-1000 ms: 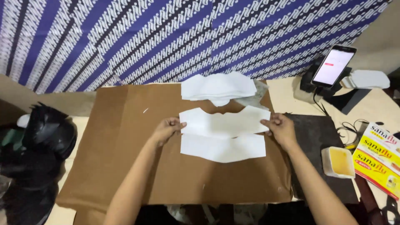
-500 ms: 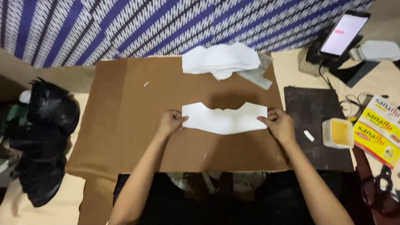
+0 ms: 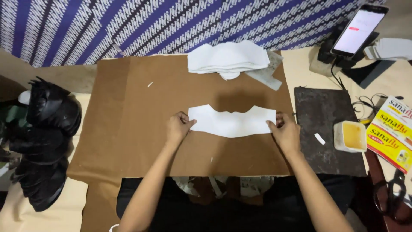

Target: Picking up, unfolding, and stacking white leather cut-out pieces for shoe manufacturing

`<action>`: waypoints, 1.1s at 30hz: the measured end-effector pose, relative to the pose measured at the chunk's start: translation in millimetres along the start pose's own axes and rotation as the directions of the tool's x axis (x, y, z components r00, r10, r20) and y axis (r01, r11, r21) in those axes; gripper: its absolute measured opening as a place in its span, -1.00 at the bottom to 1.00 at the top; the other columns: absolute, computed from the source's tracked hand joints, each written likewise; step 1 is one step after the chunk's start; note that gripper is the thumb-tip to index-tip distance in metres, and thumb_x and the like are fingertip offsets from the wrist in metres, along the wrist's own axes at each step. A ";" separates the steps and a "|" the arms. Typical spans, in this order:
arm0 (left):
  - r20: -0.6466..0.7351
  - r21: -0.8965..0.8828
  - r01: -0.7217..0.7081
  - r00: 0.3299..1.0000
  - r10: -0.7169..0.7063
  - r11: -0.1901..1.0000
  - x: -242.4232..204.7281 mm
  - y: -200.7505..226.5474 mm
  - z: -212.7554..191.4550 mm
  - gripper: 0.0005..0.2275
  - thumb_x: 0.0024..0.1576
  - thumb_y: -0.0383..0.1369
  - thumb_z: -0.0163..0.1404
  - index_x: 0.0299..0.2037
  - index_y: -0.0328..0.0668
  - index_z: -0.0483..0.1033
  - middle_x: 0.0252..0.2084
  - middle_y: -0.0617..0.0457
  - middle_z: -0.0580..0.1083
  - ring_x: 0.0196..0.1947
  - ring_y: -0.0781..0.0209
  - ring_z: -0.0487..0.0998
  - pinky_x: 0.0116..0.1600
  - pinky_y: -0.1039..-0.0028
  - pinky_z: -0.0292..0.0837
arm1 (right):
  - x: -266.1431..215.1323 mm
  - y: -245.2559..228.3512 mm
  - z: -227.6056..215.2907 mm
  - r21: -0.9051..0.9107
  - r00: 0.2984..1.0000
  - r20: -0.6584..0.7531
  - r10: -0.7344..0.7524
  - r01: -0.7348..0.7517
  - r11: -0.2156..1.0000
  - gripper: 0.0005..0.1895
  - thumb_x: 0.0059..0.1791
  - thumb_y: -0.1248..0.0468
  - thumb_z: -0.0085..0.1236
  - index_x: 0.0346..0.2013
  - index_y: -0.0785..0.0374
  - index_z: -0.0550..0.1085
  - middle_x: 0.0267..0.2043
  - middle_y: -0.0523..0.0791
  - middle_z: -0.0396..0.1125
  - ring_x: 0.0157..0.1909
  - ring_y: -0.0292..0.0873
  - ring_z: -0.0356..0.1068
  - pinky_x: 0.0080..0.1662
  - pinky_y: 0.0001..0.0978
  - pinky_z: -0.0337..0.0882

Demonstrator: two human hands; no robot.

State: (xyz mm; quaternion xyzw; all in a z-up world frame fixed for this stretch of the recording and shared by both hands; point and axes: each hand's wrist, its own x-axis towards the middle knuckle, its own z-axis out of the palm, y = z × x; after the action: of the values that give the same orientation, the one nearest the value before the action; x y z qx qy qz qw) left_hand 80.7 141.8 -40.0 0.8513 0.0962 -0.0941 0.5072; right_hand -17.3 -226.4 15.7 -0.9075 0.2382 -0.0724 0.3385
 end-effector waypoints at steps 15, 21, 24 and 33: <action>-0.084 0.321 -0.097 0.988 0.130 0.942 68.9 102.2 2.1 -0.84 0.09 -0.32 0.17 -0.18 -0.13 0.61 -0.26 -0.11 0.62 -0.13 -0.10 0.67 -0.13 0.22 0.56 | 101.7 -45.2 -1.0 -0.049 0.986 0.100 -0.131 0.136 0.990 -0.56 -0.01 0.07 0.24 0.06 0.26 0.52 -0.05 0.08 0.45 0.14 0.19 0.43 0.06 0.02 0.48; -0.219 0.164 -0.181 0.952 0.214 0.970 171.5 113.9 20.5 -0.63 0.23 -0.20 0.01 0.02 -0.43 0.58 -0.06 -0.41 0.57 0.02 -0.37 0.57 0.06 0.00 0.51 | 170.6 -85.1 22.6 0.051 0.973 -0.020 -0.228 0.229 0.972 -0.55 0.04 0.00 0.19 0.00 0.32 0.50 -0.09 0.13 0.39 0.09 0.22 0.43 0.12 0.02 0.43; -0.209 0.167 -0.129 0.964 0.163 0.977 239.3 88.0 53.3 -0.55 0.22 -0.09 0.03 0.07 -0.38 0.56 -0.04 -0.34 0.57 0.05 -0.28 0.58 0.06 0.06 0.53 | 199.2 -100.3 29.5 0.072 0.974 0.022 -0.225 0.223 0.972 -0.44 0.05 -0.14 0.14 0.02 0.32 0.51 -0.04 0.11 0.41 0.12 0.18 0.42 0.16 -0.01 0.41; -0.370 0.222 0.029 0.927 0.057 0.975 213.4 125.0 70.6 -0.44 0.04 -0.20 0.28 0.14 -0.47 0.45 0.17 -0.42 0.34 0.26 -0.40 0.37 0.40 0.02 0.20 | 211.2 -126.1 37.9 -0.018 0.999 0.032 -0.041 0.042 0.999 -0.38 -0.10 -0.14 0.31 -0.01 0.28 0.49 0.08 0.09 0.33 0.15 0.23 0.41 0.12 0.00 0.43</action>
State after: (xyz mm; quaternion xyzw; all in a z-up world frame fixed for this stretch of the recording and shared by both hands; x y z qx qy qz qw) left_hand 314.3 35.8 -22.4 0.9058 0.1738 0.0631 0.3812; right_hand 227.1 -223.1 62.3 -0.9163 0.2145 -0.0628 0.3324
